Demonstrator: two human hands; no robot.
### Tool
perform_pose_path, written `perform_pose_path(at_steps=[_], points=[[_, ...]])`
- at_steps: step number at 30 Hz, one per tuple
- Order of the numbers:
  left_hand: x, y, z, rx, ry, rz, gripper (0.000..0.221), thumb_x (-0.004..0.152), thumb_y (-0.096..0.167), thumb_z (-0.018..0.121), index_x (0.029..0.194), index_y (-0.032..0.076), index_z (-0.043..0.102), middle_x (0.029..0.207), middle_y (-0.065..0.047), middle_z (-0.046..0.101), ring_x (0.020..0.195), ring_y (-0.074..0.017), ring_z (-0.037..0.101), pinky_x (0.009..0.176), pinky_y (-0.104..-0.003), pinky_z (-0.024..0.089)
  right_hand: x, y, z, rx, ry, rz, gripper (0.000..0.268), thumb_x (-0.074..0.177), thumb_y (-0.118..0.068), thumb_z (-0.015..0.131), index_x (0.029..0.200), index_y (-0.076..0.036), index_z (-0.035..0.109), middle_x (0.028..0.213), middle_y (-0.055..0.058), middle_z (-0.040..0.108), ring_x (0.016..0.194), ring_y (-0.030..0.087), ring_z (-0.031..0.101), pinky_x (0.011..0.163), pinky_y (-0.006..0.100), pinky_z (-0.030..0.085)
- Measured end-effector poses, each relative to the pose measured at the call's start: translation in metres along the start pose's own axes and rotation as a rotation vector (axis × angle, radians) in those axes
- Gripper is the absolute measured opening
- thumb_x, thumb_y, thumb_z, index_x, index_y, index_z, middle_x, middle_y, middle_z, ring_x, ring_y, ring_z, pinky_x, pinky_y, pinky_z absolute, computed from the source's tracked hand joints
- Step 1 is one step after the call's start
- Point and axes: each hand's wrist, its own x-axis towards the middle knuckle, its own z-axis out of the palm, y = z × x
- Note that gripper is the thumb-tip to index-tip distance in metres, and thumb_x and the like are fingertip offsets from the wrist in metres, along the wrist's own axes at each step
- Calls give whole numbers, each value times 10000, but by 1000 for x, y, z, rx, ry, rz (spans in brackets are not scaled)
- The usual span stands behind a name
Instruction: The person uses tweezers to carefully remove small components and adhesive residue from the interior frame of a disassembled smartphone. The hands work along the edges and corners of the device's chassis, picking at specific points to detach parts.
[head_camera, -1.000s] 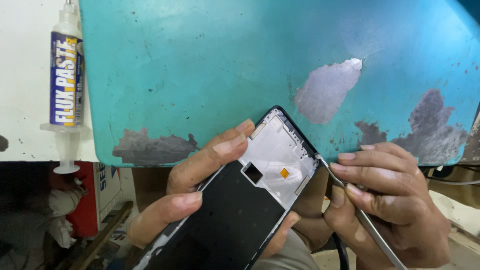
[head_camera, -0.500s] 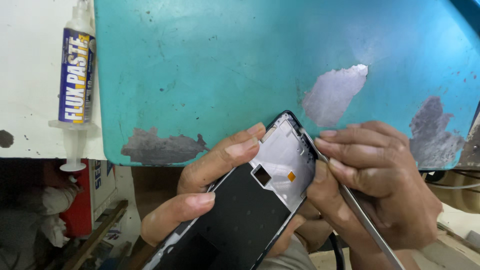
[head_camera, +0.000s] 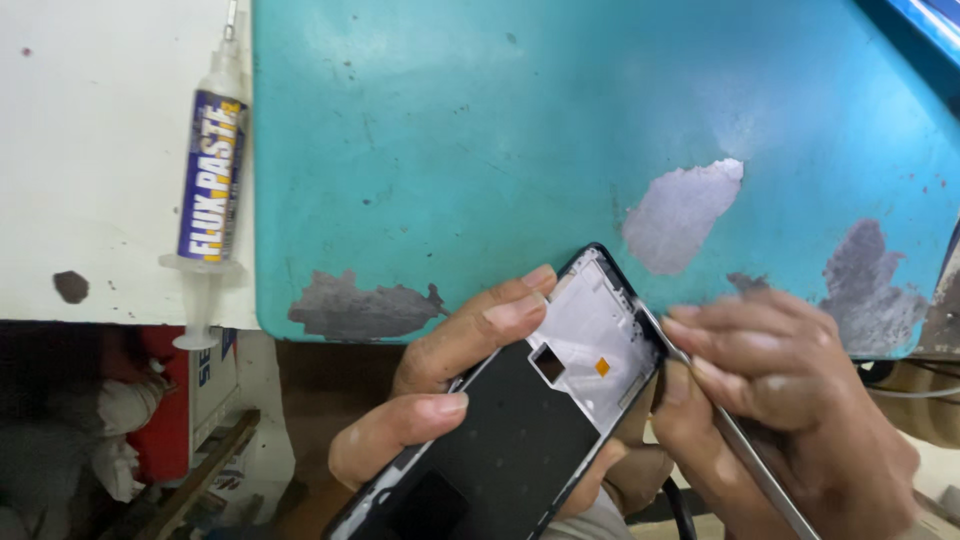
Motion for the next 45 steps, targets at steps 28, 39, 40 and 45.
perform_pose_path(at_steps=[28, 39, 40, 45], points=[[-1, -4, -8, -185, -56, 11, 581, 989, 50, 789, 1370, 171, 367, 1446, -304, 539, 1387, -422, 592, 1208, -523, 491, 3, -20, 30, 3, 305, 107, 232, 929, 22, 794, 933, -17, 566, 1040, 194, 726, 1023, 300, 764, 1003, 454, 585], [7, 1, 10, 10, 42, 97, 700, 914, 116, 875, 1336, 168, 319, 1433, -277, 518, 1351, -396, 623, 1183, -507, 565, 20, -24, 27, 210, 303, 81, 237, 927, 31, 773, 935, -25, 543, 1043, 177, 730, 1030, 294, 770, 982, 442, 610], [6, 5, 8, 10, 17, 70, 701, 904, 109, 874, 1323, 167, 315, 1430, -283, 512, 1374, -410, 614, 1184, -513, 558, 20, -23, 26, 204, 301, 96, 238, 934, 28, 774, 940, -26, 542, 1039, 178, 731, 1037, 294, 768, 987, 442, 610], [11, 1, -26, -121, -196, 32, 525, 1008, 94, 744, 1356, 160, 357, 1456, -311, 519, 1413, -443, 571, 1245, -545, 476, 24, -28, 23, 205, 271, 59, 231, 928, 32, 751, 919, -21, 526, 1019, 179, 729, 1010, 291, 769, 961, 441, 606]])
